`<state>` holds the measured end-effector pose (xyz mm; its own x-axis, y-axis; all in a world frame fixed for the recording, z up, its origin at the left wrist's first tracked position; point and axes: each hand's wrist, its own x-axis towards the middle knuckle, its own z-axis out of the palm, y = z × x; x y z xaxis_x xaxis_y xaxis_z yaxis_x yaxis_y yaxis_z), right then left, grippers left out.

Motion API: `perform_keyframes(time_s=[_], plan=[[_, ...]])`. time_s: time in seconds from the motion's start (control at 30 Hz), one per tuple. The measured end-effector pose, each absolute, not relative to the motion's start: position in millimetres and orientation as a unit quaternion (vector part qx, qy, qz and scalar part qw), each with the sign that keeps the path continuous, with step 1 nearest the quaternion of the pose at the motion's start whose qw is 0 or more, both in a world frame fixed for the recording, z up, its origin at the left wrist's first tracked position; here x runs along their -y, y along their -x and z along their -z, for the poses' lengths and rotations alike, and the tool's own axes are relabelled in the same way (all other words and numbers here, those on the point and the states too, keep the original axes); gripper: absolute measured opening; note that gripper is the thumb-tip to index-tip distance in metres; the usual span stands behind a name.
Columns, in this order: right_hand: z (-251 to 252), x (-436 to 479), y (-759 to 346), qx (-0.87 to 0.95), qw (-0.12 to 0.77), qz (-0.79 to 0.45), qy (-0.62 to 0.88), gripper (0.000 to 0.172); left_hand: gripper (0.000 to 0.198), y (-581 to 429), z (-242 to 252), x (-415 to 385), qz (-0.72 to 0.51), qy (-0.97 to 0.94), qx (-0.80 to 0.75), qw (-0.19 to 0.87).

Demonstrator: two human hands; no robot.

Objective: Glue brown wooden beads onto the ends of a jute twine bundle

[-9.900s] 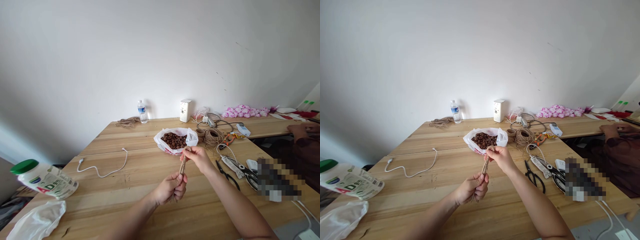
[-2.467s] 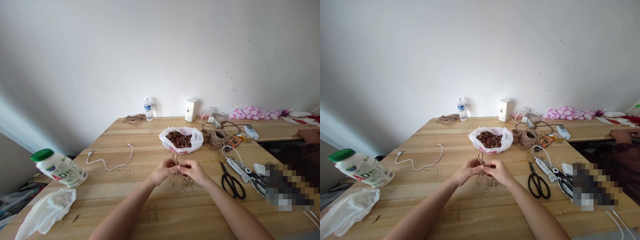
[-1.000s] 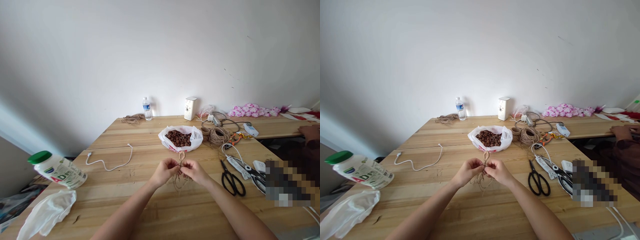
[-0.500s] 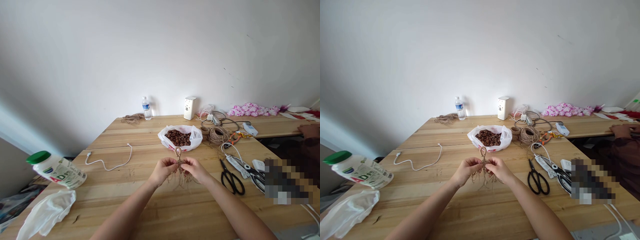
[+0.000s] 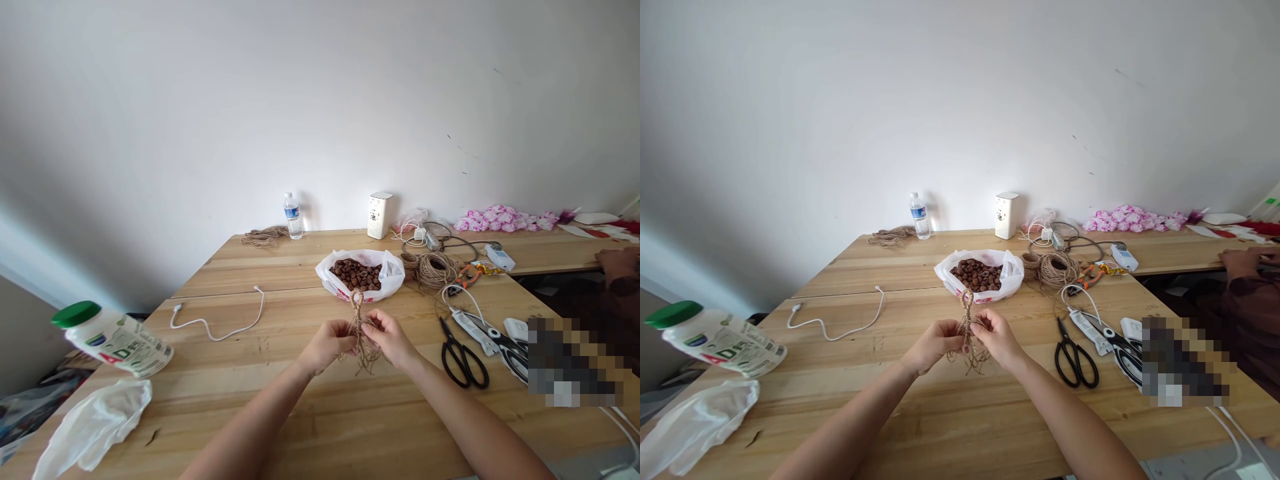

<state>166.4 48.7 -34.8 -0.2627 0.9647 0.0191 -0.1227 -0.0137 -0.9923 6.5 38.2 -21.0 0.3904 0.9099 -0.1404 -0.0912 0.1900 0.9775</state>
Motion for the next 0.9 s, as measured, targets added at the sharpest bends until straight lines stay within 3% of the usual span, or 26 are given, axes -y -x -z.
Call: perform_keyframes(time_s=[0.23, 0.47, 0.7, 0.9], plan=[[31.6, -47.3, -168.0, 0.532, 0.462, -0.599, 0.379, 0.028, 0.022, -3.6, 19.4, -37.5, -0.379, -0.469, -0.359, 0.713], [33.3, -45.8, -168.3, 0.581, 0.481, -0.522, 0.399, 0.026, 0.030, -8.2, 17.6, -35.4, -0.373, -0.517, -0.438, 0.633], [22.9, -41.9, -169.1, 0.522, 0.437, -0.636, 0.362, 0.032, 0.022, -3.4, 17.9, -35.1, -0.367, -0.481, -0.360, 0.710], [14.5, -41.5, -173.5, 0.550, 0.400, -0.654, 0.331, 0.039, 0.022, -0.7, 18.9, -37.2, -0.374, -0.464, -0.337, 0.728]])
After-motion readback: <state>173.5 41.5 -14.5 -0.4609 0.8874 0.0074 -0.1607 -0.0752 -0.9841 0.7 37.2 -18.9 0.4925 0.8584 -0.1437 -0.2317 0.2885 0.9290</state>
